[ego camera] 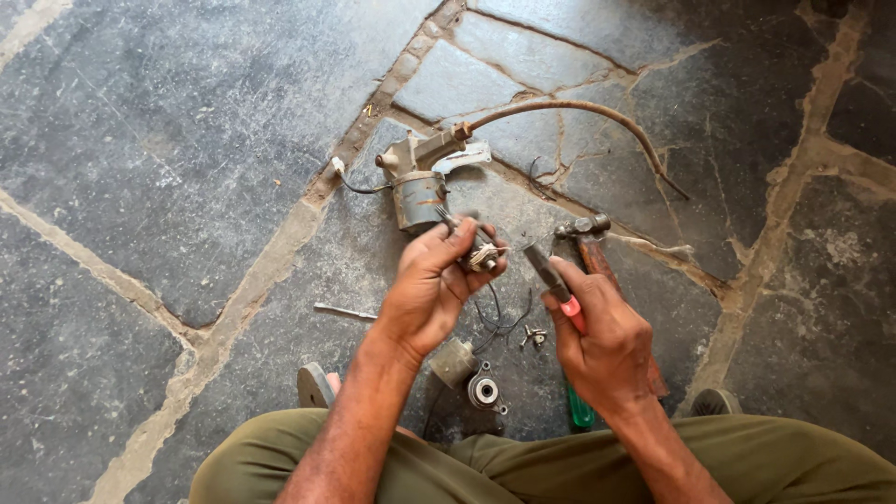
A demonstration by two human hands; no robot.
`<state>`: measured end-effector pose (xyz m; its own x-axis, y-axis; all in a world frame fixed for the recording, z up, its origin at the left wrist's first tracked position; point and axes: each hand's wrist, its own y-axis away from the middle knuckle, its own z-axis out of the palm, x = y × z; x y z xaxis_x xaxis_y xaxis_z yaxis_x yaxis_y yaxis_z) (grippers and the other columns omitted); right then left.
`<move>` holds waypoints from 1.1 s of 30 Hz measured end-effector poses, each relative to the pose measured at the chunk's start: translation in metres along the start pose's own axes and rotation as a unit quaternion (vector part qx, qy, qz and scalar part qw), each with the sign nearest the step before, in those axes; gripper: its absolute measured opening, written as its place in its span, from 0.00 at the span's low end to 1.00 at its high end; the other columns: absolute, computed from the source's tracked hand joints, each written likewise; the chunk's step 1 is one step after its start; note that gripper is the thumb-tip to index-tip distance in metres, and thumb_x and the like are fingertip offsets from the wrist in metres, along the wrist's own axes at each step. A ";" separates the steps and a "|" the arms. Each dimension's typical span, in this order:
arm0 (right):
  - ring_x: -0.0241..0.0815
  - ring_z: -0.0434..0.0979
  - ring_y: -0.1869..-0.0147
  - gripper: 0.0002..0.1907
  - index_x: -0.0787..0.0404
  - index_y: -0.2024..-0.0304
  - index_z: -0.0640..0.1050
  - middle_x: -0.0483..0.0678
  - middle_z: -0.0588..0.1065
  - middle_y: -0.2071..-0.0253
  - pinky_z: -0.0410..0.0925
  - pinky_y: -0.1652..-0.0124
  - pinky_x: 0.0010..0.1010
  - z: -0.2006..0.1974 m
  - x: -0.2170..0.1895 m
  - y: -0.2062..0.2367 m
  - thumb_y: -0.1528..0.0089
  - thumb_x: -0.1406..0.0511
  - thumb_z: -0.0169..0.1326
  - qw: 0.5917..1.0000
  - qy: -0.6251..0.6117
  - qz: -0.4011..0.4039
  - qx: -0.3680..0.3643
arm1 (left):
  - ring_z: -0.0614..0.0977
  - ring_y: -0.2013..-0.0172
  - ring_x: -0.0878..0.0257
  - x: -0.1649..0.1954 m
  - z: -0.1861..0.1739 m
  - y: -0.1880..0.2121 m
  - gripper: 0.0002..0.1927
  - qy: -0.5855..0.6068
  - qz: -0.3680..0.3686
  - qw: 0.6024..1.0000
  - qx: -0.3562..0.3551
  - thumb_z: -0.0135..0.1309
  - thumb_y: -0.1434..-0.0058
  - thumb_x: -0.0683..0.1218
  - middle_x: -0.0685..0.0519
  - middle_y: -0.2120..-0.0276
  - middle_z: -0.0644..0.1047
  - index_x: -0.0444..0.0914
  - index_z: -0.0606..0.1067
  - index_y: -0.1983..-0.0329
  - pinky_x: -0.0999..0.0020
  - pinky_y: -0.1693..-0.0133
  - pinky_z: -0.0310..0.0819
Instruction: The person sits on the floor and disassembles a small mechanical component using pliers and a screwdriver. They remove small metal pieces and wires from the component, placing them on the floor. The person continues to manipulate the component with pliers, adjusting and removing parts.
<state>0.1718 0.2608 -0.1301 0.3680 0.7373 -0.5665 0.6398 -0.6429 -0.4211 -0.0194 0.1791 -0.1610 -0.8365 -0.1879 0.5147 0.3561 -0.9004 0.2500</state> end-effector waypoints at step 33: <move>0.54 0.77 0.50 0.32 0.52 0.30 0.67 0.56 0.72 0.47 0.72 0.57 0.45 0.023 0.001 0.006 0.37 0.66 0.58 0.997 -0.002 0.019 -0.076 | 0.76 0.67 0.68 -0.005 0.001 0.003 0.22 0.064 -0.004 0.997 -0.036 0.43 0.25 0.48 0.54 0.64 0.75 0.35 0.67 0.32 0.75 0.70 0.69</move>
<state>0.1609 0.2524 -0.1491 0.3911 0.7117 -0.5835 0.7204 -0.6313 -0.2872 -0.0134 0.1781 -0.1621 -0.8874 -0.2254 0.4021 0.3222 -0.9272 0.1912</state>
